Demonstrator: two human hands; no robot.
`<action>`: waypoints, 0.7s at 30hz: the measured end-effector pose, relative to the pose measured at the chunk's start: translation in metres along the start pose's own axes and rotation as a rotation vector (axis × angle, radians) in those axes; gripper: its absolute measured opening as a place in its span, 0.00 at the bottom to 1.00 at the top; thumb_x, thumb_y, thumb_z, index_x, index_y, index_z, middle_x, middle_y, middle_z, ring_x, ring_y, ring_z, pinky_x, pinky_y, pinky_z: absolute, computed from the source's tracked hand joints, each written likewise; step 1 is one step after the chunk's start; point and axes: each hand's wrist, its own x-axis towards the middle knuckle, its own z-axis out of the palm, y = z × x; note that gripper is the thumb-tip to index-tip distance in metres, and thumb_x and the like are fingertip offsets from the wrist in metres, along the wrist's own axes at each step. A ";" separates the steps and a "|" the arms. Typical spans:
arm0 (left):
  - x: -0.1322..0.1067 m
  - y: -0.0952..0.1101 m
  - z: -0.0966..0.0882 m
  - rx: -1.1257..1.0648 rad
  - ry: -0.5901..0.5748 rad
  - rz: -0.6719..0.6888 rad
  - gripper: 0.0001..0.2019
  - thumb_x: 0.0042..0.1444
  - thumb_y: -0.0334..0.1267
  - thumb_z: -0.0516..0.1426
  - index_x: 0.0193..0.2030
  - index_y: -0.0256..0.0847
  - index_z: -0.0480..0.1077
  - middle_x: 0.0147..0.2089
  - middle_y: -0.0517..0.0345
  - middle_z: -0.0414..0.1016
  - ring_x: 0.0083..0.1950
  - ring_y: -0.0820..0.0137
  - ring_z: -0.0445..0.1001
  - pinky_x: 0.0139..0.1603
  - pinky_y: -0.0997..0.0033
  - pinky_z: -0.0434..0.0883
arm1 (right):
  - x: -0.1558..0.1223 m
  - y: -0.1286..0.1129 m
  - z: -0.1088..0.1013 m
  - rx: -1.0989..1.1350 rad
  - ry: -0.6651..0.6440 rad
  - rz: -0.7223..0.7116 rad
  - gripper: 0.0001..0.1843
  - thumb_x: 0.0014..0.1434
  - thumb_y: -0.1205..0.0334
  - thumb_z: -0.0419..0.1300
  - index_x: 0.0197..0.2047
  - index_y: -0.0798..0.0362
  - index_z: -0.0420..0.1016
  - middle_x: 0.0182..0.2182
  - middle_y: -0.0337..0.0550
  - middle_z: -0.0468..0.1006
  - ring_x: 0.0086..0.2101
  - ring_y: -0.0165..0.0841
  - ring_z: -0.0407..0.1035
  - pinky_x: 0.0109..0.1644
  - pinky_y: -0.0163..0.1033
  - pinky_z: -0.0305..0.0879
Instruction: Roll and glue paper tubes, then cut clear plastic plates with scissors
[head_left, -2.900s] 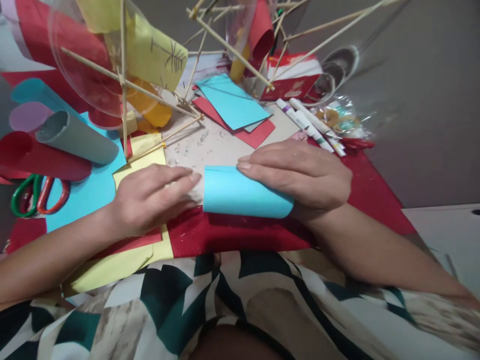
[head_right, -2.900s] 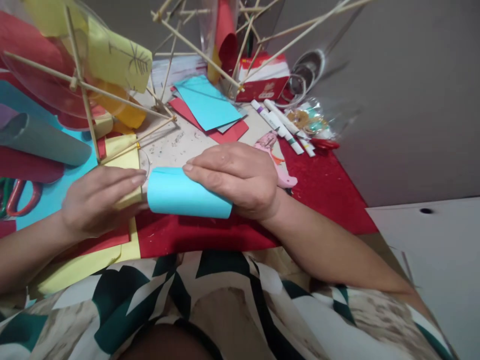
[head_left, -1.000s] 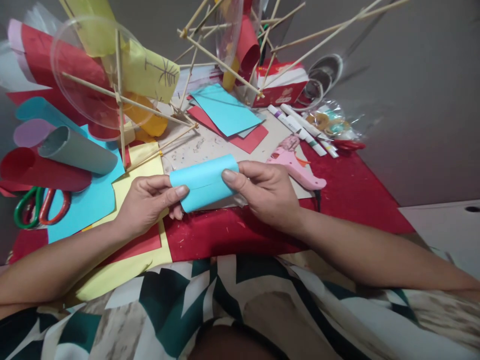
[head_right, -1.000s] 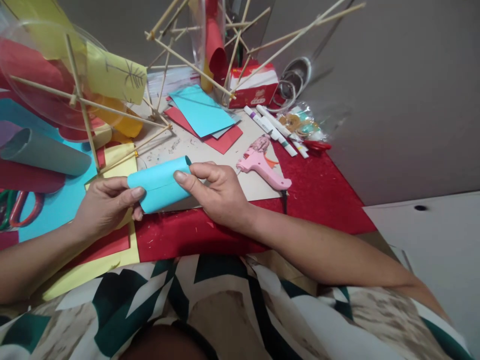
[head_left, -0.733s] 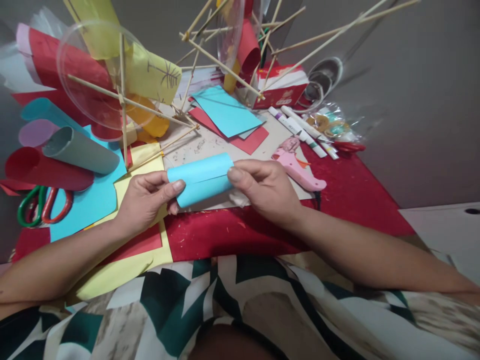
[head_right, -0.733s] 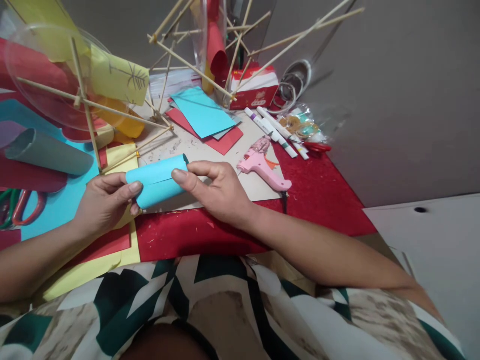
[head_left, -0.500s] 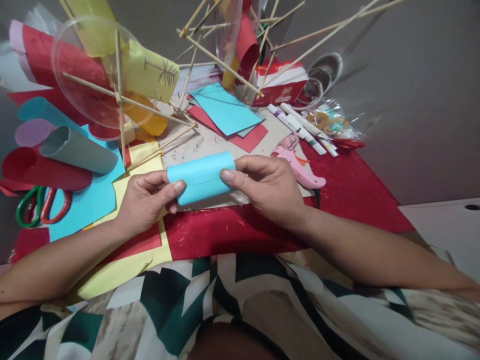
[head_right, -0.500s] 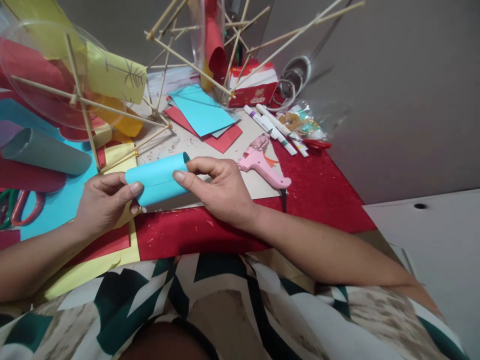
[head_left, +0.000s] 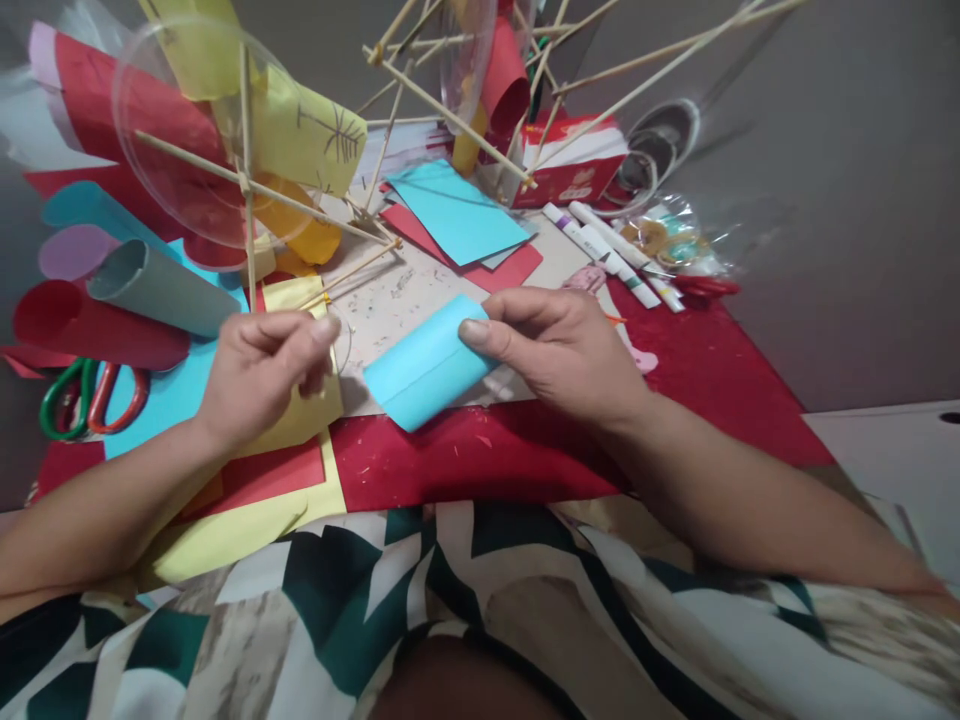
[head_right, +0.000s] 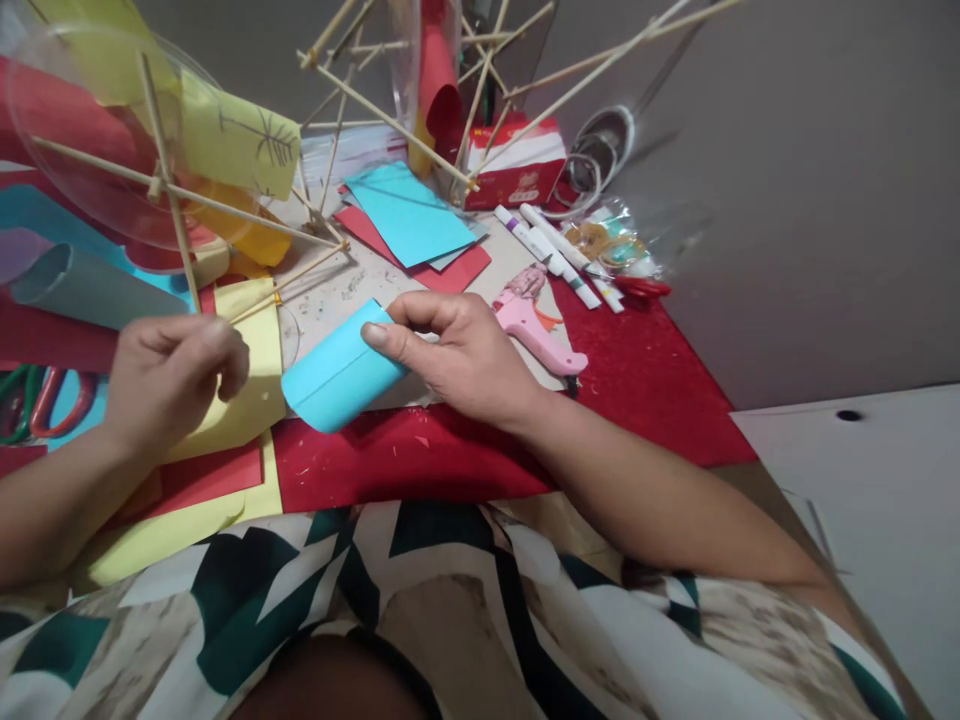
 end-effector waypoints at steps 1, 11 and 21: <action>0.002 0.001 0.000 -0.015 0.073 0.036 0.22 0.63 0.50 0.63 0.20 0.42 0.71 0.19 0.62 0.68 0.20 0.77 0.64 0.23 0.74 0.63 | 0.000 -0.002 -0.001 0.027 -0.054 0.027 0.27 0.54 0.38 0.69 0.21 0.52 0.69 0.19 0.34 0.65 0.23 0.26 0.58 0.25 0.34 0.56; 0.008 0.024 0.022 -0.136 -0.089 -0.149 0.20 0.46 0.53 0.72 0.25 0.39 0.73 0.29 0.56 0.78 0.19 0.77 0.65 0.19 0.74 0.64 | 0.003 -0.009 0.015 0.234 -0.400 0.140 0.31 0.55 0.38 0.69 0.17 0.52 0.64 0.16 0.30 0.57 0.20 0.23 0.50 0.23 0.32 0.51; 0.052 0.002 0.032 -0.346 -0.157 -0.263 0.21 0.51 0.56 0.69 0.28 0.38 0.72 0.26 0.60 0.74 0.23 0.77 0.69 0.24 0.78 0.65 | 0.012 0.013 0.014 0.687 -0.166 0.374 0.24 0.50 0.43 0.74 0.25 0.55 0.74 0.19 0.32 0.71 0.20 0.24 0.61 0.27 0.31 0.62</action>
